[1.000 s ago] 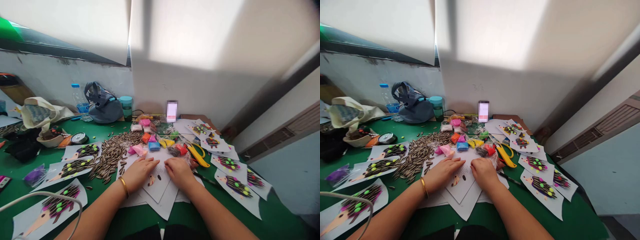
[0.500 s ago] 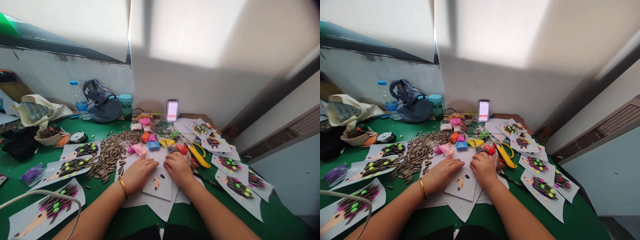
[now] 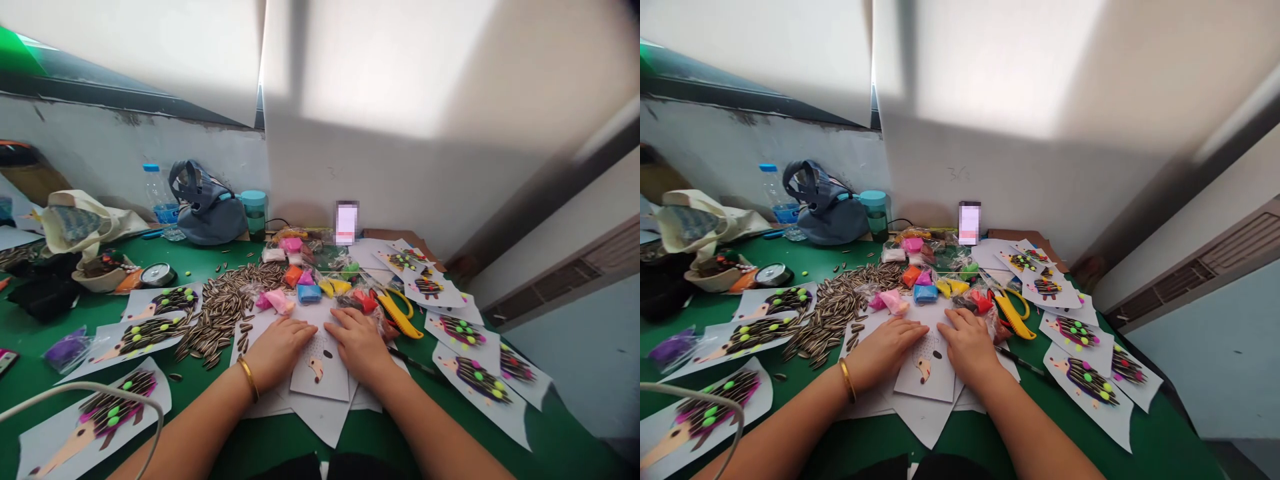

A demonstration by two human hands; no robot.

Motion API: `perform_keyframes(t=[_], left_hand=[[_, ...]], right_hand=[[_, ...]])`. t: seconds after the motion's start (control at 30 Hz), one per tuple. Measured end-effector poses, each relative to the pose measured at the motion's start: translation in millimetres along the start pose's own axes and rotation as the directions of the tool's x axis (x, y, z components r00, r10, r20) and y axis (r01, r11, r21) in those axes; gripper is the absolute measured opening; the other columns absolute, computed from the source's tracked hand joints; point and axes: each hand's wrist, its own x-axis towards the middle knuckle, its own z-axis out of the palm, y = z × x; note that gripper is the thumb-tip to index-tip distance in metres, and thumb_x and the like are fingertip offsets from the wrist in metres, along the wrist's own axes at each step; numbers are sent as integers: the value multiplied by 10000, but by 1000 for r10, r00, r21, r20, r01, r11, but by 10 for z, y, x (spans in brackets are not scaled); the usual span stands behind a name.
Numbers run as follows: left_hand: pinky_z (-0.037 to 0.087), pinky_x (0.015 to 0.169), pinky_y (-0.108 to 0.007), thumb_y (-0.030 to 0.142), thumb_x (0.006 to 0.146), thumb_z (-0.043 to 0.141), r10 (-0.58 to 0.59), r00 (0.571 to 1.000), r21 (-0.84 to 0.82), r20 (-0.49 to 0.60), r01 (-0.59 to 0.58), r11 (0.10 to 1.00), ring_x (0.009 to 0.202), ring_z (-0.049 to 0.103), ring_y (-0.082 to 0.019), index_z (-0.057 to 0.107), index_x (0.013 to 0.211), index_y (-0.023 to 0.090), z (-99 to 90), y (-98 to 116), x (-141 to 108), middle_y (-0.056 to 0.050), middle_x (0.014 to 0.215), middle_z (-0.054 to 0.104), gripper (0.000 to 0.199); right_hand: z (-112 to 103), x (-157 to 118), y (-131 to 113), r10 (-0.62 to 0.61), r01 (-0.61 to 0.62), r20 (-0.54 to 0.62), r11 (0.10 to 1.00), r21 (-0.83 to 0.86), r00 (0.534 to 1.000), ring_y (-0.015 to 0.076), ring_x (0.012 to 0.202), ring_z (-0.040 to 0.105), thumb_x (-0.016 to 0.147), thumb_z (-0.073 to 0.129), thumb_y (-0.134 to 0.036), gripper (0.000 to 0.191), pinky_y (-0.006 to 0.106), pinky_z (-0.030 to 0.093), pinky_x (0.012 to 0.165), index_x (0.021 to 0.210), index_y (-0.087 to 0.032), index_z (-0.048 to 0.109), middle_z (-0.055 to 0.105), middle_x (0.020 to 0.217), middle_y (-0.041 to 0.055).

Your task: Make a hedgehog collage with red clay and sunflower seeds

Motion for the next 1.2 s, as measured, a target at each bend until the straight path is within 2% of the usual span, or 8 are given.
perform_keyframes(t=[0.1, 0.27, 0.4, 0.53, 0.6, 0.7, 0.77, 1.2], left_hand=[[358, 1065, -452, 80, 882, 465, -14, 1000, -2, 10, 14, 1000, 1149, 574, -215, 520, 1289, 224, -9, 8, -2, -66, 1232, 643, 435], [354, 1070, -440, 75, 877, 469, -18, 1000, 2, 9, 18, 1000, 1147, 573, -213, 524, 1287, 219, -16, 16, -7, -69, 1233, 642, 437], [352, 1072, -452, 78, 879, 471, -26, 1000, -5, 13, 27, 1000, 1149, 572, -214, 517, 1291, 231, -2, 8, -9, -65, 1233, 641, 441], [369, 1060, -449, 79, 872, 477, -34, 999, -8, 9, 34, 999, 1146, 570, -220, 518, 1293, 227, -1, 12, -10, -76, 1230, 637, 448], [383, 1047, -446, 81, 872, 476, -32, 999, -12, 6, 32, 999, 1140, 571, -225, 521, 1290, 224, -10, 20, -8, -81, 1224, 638, 445], [403, 1022, -437, 70, 866, 474, -24, 1000, -19, 12, 24, 1000, 1121, 576, -227, 526, 1280, 215, -24, 29, 0, -78, 1214, 644, 442], [411, 1010, -432, 59, 859, 476, -24, 1000, -22, 10, 24, 999, 1111, 581, -228, 529, 1272, 214, -28, 30, 7, -75, 1208, 647, 444], [420, 996, -404, 49, 851, 493, -5, 1000, -33, -12, 5, 999, 1096, 589, -212, 538, 1258, 214, -12, 14, 17, -72, 1184, 655, 441]], right_hand=[[-44, -24, 10, 15, -15, 4, 1000, -3, 1000, 281, 1260, 417, 812, 543, -135, 354, 483, 317, 1005, 1047, -340, 710, 551, 1369, -4], [-39, -19, 17, 26, -26, 19, 1000, 6, 999, 277, 1283, 397, 788, 522, -101, 470, 475, 329, 992, 1184, -319, 652, 520, 1400, 27], [-10, -4, 24, 38, -38, -18, 999, 36, 999, 268, 1279, 397, 803, 528, -122, 348, 465, 318, 1005, 1021, -319, 716, 548, 1368, -4], [36, 7, 23, 27, -26, -31, 999, 38, 999, 274, 1262, 416, 794, 543, -102, 429, 466, 338, 983, 1155, -304, 657, 553, 1361, 27], [61, 37, 15, 16, -13, -62, 999, 48, 998, 266, 1241, 434, 827, 548, -121, 363, 450, 354, 964, 1126, -291, 662, 578, 1325, 30], [84, 98, -1, 17, -7, -133, 997, 75, 991, 253, 1182, 472, 877, 561, -181, 169, 422, 375, 932, 951, -255, 693, 630, 1227, 39], [84, 119, -15, 13, 2, -164, 996, 91, 986, 250, 1144, 491, 878, 579, -197, 114, 409, 383, 915, 876, -234, 687, 650, 1170, 53], [79, 61, -140, 7, 17, -149, 986, 165, 989, 255, 1135, 504, 813, 621, -141, 83, 417, 396, 964, 824, -210, 666, 662, 1125, 56]])
